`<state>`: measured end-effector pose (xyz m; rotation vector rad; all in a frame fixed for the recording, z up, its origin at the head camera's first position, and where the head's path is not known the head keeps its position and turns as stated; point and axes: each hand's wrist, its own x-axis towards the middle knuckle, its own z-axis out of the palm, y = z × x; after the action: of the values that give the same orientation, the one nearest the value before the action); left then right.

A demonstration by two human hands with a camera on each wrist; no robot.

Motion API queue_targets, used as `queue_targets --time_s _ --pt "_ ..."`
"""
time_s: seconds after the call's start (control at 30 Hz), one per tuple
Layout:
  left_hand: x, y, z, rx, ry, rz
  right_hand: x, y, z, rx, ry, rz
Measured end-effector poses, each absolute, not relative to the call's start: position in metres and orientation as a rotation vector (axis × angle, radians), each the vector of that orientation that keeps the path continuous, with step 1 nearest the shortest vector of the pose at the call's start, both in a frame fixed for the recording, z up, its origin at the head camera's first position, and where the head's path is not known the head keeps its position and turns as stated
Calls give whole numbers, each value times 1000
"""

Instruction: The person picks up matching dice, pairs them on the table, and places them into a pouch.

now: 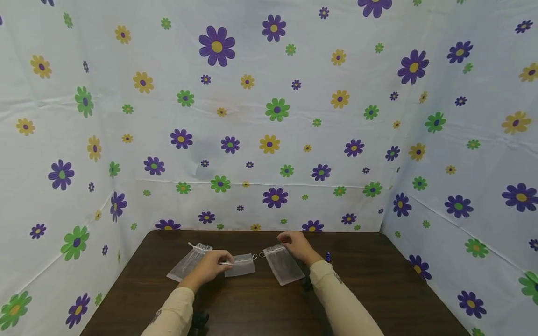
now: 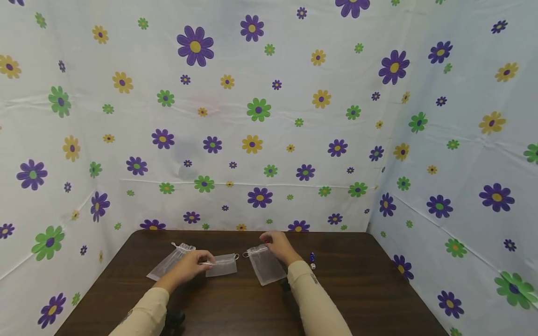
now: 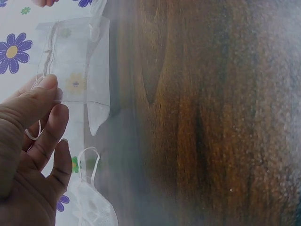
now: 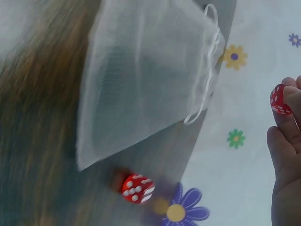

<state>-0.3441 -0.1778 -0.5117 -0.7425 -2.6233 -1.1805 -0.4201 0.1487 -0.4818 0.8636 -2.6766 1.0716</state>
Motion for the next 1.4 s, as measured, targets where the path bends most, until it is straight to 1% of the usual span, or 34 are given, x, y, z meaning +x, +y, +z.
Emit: queue_targets --time_s 0.3,0.57,0.87,1.4 --pt "-344 -179 -512 -716 -2645 -1153 -417 128 -470 942 -2688 1016" --pt "-344 -180 -513 -725 -2631 -1129 -409 112 -461 943 -2733 1014" --pt "-340 -182 -509 -741 -2629 -1172 -405 101 -459 918 -2774 996" --pt "-340 -175 -504 -712 -2659 -1138 -396 78 -452 1062 -2742 918"
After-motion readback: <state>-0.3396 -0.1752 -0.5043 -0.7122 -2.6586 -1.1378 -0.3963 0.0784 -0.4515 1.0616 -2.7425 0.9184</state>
